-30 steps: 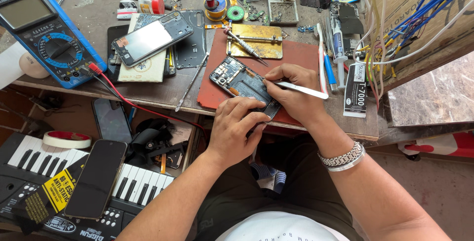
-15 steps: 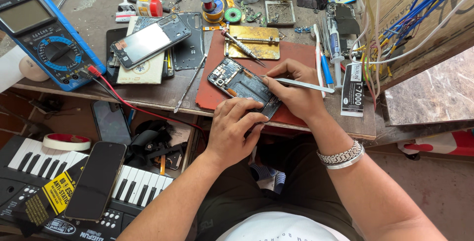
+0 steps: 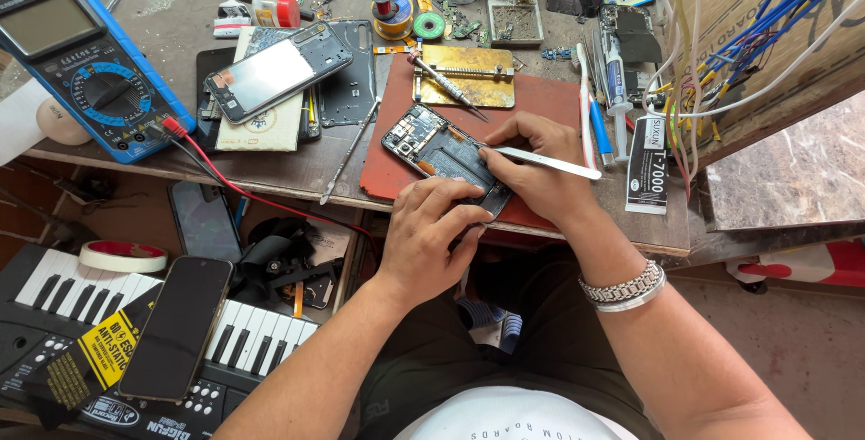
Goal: The person works on a disassembled smartphone lying on a red mat at a cluttered repair bench. They hold the phone steady with one hand while using a metal probe and tweezers to manipulate small internal components, at one point lifting a small part from the board and setting it aside before continuing to work on the phone.
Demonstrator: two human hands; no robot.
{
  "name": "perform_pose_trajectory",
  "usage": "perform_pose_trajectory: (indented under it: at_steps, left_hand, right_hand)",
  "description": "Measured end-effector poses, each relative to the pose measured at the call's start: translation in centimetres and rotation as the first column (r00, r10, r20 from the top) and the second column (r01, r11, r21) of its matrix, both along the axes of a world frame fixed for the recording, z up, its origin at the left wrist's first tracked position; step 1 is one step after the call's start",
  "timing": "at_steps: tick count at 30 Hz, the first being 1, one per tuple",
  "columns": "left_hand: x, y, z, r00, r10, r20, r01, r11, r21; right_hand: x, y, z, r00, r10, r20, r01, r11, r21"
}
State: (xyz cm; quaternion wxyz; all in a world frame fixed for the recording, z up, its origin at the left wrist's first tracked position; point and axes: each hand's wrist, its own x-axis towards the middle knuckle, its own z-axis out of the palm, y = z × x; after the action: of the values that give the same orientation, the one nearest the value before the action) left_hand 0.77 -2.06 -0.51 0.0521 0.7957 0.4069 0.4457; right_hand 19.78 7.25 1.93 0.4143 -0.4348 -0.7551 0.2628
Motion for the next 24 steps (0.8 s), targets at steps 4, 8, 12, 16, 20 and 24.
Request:
perform_pose_trajectory:
  at_steps: [4, 8, 12, 16, 20, 24]
  left_hand:
    - [0.0, 0.1, 0.0, 1.000, 0.000, -0.002, 0.000, 1.000, 0.000]
    - [0.0, 0.0, 0.0, 1.000, 0.003, -0.002, -0.003, 1.000, 0.003]
    - [0.0, 0.1, 0.0, 1.000, 0.004, -0.003, -0.004, 1.000, 0.003]
    - [0.0, 0.1, 0.0, 1.000, 0.006, -0.004, -0.006, 1.000, 0.003]
    - [0.0, 0.0, 0.1, 1.000, 0.006, -0.008, -0.006, 1.000, -0.001]
    - [0.0, 0.0, 0.1, 1.000, 0.008, -0.010, -0.008, 1.000, -0.003]
  right_hand:
    - [-0.1, 0.0, 0.0, 0.999, 0.000, 0.035, -0.003, 0.997, 0.083]
    - [-0.1, 0.0, -0.1, 1.000, 0.019, -0.013, -0.018, 0.994, 0.105]
    - [0.1, 0.0, -0.6, 0.965, -0.044, -0.260, 0.024, 0.997, -0.078]
    - [0.7, 0.6, -1.6, 0.939, -0.195, -0.283, 0.150, 0.974, -0.171]
    - [1.1, 1.7, -2.8, 0.904, -0.074, -0.422, 0.022, 0.992, -0.128]
    - [1.4, 2.4, -3.3, 0.865, 0.002, -0.502, -0.061, 0.993, -0.101]
